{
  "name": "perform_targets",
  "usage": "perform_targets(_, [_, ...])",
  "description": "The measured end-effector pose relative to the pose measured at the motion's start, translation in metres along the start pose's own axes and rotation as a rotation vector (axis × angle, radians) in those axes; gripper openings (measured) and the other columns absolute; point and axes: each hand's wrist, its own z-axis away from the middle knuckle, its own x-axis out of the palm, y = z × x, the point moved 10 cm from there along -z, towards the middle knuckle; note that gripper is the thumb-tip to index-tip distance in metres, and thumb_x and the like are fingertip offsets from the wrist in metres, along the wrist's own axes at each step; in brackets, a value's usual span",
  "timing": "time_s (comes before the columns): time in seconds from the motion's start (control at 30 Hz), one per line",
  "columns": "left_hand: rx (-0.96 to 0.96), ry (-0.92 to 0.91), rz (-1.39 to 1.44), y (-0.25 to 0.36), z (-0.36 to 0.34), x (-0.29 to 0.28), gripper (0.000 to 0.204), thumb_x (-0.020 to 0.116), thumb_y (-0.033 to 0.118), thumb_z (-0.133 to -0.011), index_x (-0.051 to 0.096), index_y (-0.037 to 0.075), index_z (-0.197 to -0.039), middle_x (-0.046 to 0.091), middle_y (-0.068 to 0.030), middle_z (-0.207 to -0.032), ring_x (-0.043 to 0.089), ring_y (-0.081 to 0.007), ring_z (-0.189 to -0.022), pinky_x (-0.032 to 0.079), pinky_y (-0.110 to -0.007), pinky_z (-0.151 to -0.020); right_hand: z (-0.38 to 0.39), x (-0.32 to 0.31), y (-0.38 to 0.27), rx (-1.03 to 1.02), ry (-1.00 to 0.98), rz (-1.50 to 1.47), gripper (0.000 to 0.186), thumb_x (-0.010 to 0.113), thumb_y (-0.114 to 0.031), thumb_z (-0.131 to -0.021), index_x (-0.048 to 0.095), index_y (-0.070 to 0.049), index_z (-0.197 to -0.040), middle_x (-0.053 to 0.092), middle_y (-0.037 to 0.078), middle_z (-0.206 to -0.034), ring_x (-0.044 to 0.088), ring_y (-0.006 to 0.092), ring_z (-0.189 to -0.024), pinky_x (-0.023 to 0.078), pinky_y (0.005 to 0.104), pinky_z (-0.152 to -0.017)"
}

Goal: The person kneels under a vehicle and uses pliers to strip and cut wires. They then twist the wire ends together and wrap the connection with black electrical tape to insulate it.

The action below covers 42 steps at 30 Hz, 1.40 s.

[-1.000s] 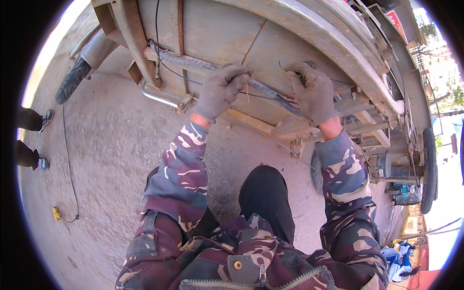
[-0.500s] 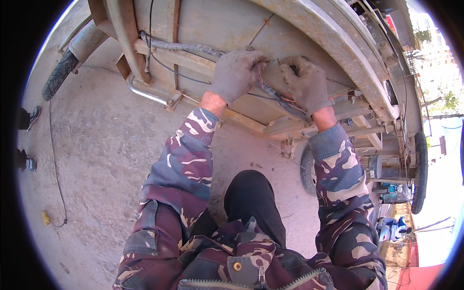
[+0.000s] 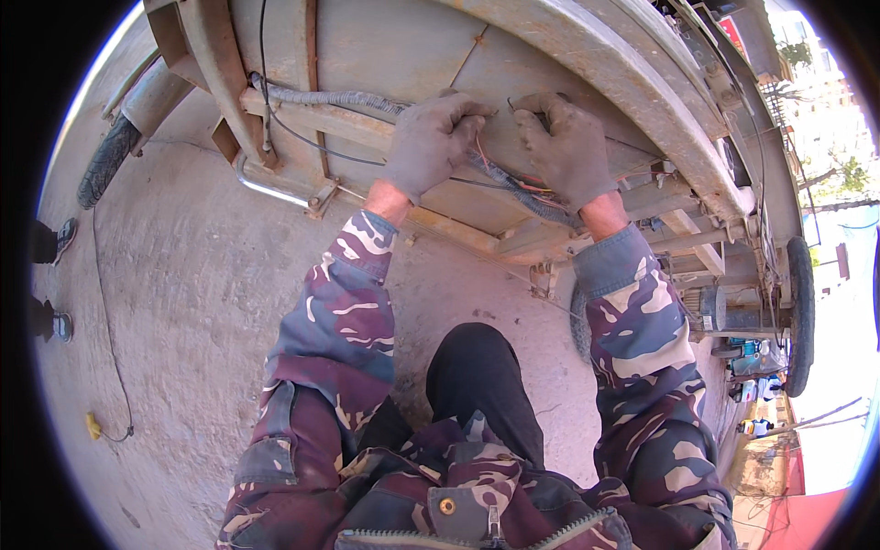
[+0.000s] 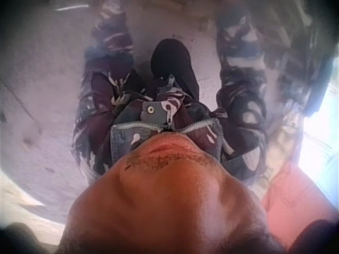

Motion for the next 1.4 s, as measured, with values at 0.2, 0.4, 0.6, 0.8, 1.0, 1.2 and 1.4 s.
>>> perform_targets(0.2, [-0.113,-0.099,0.247,-0.016,0.0,0.004,0.022,0.066,0.012,-0.106,0.073,-0.005,-0.118,0.068,0.0003,-0.093,0.059,-0.008,-0.081,0.051,-0.026,-0.073,0.02,0.001,-0.001,-0.091,-0.036,0.004,0.023,0.066,-0.026,-0.098,0.078,-0.006,-0.103,0.074,0.019,-0.097,0.072,0.0408,-0.091,0.057,0.0493,-0.083])
perform_targets(0.4, [-0.138,-0.129,0.172,-0.021,0.005,0.009,0.019,0.067,0.007,-0.102,0.074,-0.005,-0.114,0.07,-0.0068,-0.091,0.067,-0.0137,-0.084,0.054,-0.03,-0.074,0.034,0.004,0.009,-0.067,-0.002,-0.045,0.022,0.066,-0.026,-0.098,0.077,-0.008,-0.103,0.073,0.018,-0.098,0.072,0.0405,-0.092,0.057,0.0505,-0.083])
perform_targets(0.6, [-0.257,-0.176,0.249,-0.034,0.008,0.01,0.019,0.066,0.009,-0.104,0.074,-0.003,-0.116,0.071,-0.0047,-0.093,0.066,-0.0122,-0.081,0.054,-0.028,-0.072,0.04,-0.001,0.013,-0.101,0.092,-0.01,0.019,0.07,-0.024,-0.096,0.076,-0.007,-0.102,0.073,0.018,-0.094,0.071,0.0394,-0.087,0.056,0.0482,-0.079])
perform_targets(0.8, [-0.142,-0.157,0.058,-0.024,0.014,-0.001,0.025,0.062,0.022,-0.111,0.07,0.001,-0.121,0.07,-0.0048,-0.092,0.067,-0.0117,-0.079,0.056,-0.03,-0.074,0.055,0.004,0.025,-0.077,-0.028,-0.12,0.018,0.066,-0.02,-0.1,0.075,-0.006,-0.107,0.074,0.018,-0.101,0.073,0.0393,-0.09,0.056,0.0471,-0.079])
perform_targets(1.0, [-0.245,-0.213,-0.003,-0.027,0.019,0.009,0.026,0.064,0.025,-0.104,0.072,0.002,-0.112,0.074,-0.016,-0.087,0.074,-0.0306,-0.076,0.057,-0.043,-0.074,0.058,0.014,0.05,0.03,-0.029,-0.205,0.015,0.069,-0.015,-0.099,0.074,-0.004,-0.107,0.075,0.018,-0.099,0.074,0.0368,-0.089,0.056,0.0439,-0.08])
perform_targets(1.2, [-0.102,-0.16,-0.074,-0.012,0.021,0.007,0.024,0.064,0.025,-0.104,0.072,0.003,-0.107,0.071,-0.015,-0.087,0.071,-0.0304,-0.079,0.055,-0.044,-0.075,0.055,0.02,0.064,0.073,-0.049,-0.305,0.016,0.068,-0.014,-0.1,0.074,-0.001,-0.108,0.074,0.018,-0.098,0.074,0.0302,-0.085,0.056,0.0393,-0.08])
perform_targets(1.4, [-0.156,-0.197,-0.108,-0.013,0.024,0.012,0.021,0.066,0.022,-0.105,0.071,0.003,-0.11,0.068,-0.012,-0.086,0.071,-0.0248,-0.083,0.055,-0.041,-0.075,0.042,0.016,0.045,0.042,-0.013,-0.298,0.019,0.068,-0.016,-0.1,0.075,0.0,-0.107,0.074,0.018,-0.095,0.074,0.0288,-0.085,0.057,0.0391,-0.079])
